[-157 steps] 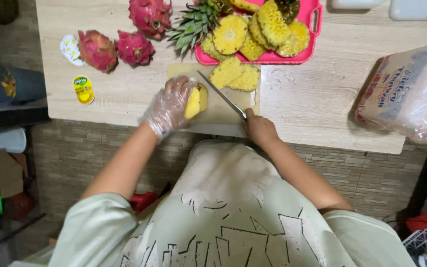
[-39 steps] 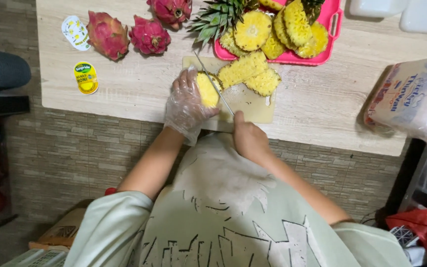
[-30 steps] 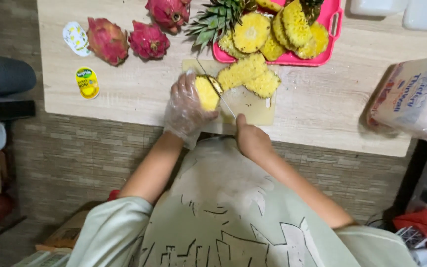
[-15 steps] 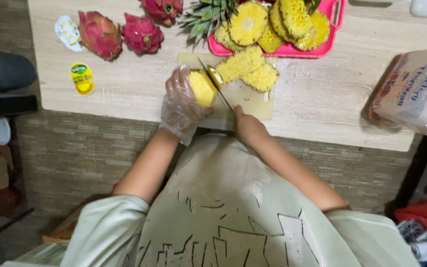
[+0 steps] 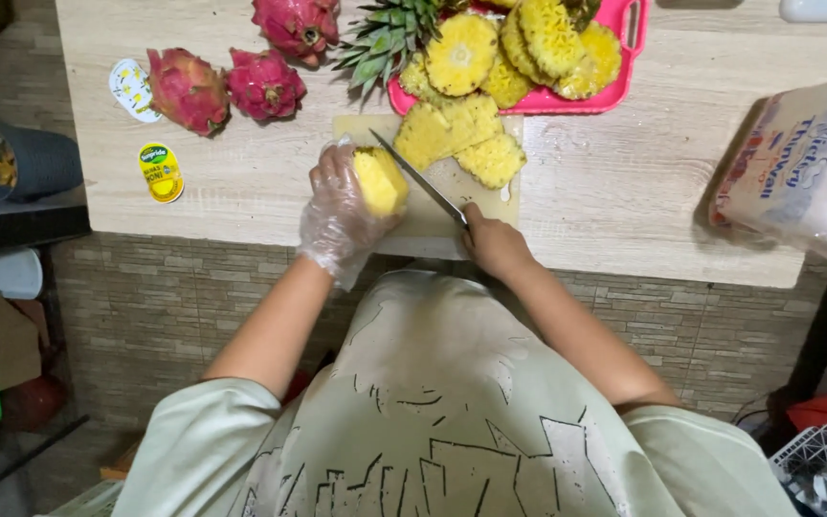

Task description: The person peels a pineapple by cutting off the skin with a knife, then removes smaller remaining pieces of skin and places the peeled fruit on a tray.

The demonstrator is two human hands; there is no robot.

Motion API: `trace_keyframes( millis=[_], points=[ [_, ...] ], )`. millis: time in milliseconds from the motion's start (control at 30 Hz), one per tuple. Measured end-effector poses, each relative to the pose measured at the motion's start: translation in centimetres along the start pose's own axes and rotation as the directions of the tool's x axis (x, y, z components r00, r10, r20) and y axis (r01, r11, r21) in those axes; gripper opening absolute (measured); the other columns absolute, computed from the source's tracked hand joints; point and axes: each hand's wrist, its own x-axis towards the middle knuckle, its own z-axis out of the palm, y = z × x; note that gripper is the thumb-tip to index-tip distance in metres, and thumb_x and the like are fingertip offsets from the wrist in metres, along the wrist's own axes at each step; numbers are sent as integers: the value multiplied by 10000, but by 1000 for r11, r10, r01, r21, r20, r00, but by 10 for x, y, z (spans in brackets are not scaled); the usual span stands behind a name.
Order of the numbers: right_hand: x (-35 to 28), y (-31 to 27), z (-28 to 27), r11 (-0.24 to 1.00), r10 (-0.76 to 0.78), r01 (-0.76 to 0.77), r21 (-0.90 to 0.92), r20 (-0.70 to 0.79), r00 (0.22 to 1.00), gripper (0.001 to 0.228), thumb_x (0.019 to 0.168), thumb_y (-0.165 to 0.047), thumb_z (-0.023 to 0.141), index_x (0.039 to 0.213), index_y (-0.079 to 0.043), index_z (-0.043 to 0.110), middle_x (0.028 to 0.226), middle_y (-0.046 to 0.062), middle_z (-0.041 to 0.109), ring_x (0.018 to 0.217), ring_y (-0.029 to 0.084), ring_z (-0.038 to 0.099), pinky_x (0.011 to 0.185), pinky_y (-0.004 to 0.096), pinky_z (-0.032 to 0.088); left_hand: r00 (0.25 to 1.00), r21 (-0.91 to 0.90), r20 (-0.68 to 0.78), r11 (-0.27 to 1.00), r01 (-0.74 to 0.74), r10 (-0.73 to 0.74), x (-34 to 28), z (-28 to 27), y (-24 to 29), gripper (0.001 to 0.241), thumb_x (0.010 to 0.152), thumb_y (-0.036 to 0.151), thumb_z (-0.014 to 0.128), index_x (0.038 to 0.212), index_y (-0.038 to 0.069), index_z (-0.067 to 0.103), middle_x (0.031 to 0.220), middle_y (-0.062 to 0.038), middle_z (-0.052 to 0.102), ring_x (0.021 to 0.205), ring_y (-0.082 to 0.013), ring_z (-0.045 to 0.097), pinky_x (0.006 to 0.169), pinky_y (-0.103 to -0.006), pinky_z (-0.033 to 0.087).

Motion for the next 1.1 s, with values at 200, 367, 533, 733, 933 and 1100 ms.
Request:
trace_keyframes(
  millis=[200,367,533,733,933,1100],
  points=[
    [-10,3,-11,998,-35,34,-47,-10,999,345,1024,-274,471,1326,-108,466,1079,290,716,1033,498,697,858,608,558,898,222,137,871,-439,418,12,-19,-29,1244,447,424,980,1495,134,377,1500,-146,420,1393,-386,394,1010,-539,566],
    [-77,-64,-46,997,-12,16,81,-52,999,446,1009,-172,400,1431,-29,430,1120,327,685,1053,505,685,891,623,551,968,167,203,969,-182,146,-6,-50,-12,1403,624,709,873,1624,45,146,1627,-237,272,1534,-410,208,1271,-508,223],
    [-64,-62,4,990,-120,112,-87,-95,988,492,1014,-247,368,1469,-61,389,1019,291,667,942,527,699,830,639,572,990,-18,-1,990,-142,142,-13,-26,-5,1368,606,577,955,1581,-35,217,1534,-314,368,1466,-464,346,1246,-499,293],
    [-64,-61,20,969,-150,111,-219,-170,974,480,1002,-204,373,1456,-50,374,917,242,631,830,510,713,727,616,597,993,-128,103,991,-45,58,-5,-23,-7,1315,659,583,930,1579,16,181,1555,-271,321,1493,-413,301,1262,-458,252],
    [-54,-91,8,979,-79,50,-200,-139,987,453,999,-148,359,1437,-39,397,897,262,660,869,506,718,737,618,587,990,-94,143,996,-9,23,-1,-31,-1,1257,676,713,869,1548,55,247,1525,-230,365,1471,-380,354,1244,-445,293],
    [-56,-100,-7,991,-25,15,-135,-73,997,428,1001,-144,367,1420,-55,384,936,291,689,930,505,714,782,634,575,983,-87,182,996,5,11,4,-20,-8,1268,667,782,829,1558,100,241,1547,-215,355,1495,-357,327,1250,-437,279]
  ],
)
